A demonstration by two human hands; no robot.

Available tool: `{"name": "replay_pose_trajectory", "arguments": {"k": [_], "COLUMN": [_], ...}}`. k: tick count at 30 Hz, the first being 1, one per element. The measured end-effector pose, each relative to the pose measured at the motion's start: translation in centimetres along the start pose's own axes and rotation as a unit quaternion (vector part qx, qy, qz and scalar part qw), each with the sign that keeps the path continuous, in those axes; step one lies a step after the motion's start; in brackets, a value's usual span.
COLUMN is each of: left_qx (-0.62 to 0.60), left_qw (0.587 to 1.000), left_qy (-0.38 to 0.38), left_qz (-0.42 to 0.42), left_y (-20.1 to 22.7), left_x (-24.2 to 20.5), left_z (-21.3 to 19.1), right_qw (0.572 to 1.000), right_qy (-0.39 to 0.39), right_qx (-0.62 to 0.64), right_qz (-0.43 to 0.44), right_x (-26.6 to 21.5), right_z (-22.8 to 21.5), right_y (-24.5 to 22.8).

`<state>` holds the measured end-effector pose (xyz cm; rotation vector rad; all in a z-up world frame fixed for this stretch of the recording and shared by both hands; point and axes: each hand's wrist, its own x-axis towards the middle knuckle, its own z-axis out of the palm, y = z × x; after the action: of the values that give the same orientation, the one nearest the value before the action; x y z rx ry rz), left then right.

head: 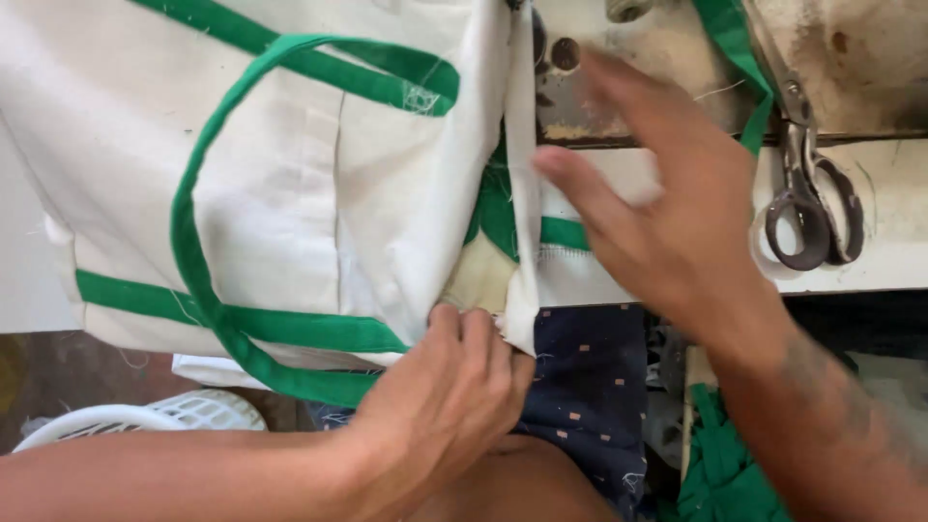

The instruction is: Assembling a canvas tote bag by sewing green straps and seams using an industrial sewing machine

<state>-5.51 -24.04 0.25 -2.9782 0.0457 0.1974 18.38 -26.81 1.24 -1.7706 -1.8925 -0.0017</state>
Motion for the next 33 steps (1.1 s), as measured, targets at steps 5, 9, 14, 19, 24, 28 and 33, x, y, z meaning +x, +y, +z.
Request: {"name": "replay_pose_trajectory", "arguments": {"k": [5, 9, 14, 19, 24, 28, 33], "left_qx": [-0.194, -0.368, -0.165, -0.080, -0.070, -0.092, -0.075], "left_qw": [0.953, 0.925, 0.969, 0.975, 0.971, 0.962, 0.963], "left_qy": [-0.210, -0.085, 0.173, 0.198, 0.214, 0.247, 0.248], "left_qz": [0.101, 0.050, 0.060, 0.068, 0.073, 0.075, 0.068], "left_y": [-5.8, -12.6, -12.2, -11.9, -12.2, -11.9, -11.7], "left_x": [0.5, 2.1, 2.1, 0.6, 0.5, 0.1, -0.4], "left_z": [-6.2, -5.8, 0.6, 0.9, 1.1, 1.9, 1.7], "right_qw": [0.896, 0.924, 0.891, 0.910, 0.959, 0.954, 0.949], "right_qy": [-0.204, -0.098, -0.098, -0.071, -0.139, -0.215, -0.190], "right_qx": [0.045, 0.048, 0.179, 0.211, 0.027, -0.046, 0.059], "right_qz": [0.393, 0.365, 0.406, 0.351, 0.246, 0.205, 0.245], "right_x": [-6.2, -8.5, -9.3, -9.9, -9.9, -9.0, -9.3], "right_z": [0.4, 2.8, 4.2, 4.4, 4.8, 4.4, 3.4], "right_y": [-7.5, -8.4, -8.9, -9.8, -10.0, -9.5, -8.6]}}
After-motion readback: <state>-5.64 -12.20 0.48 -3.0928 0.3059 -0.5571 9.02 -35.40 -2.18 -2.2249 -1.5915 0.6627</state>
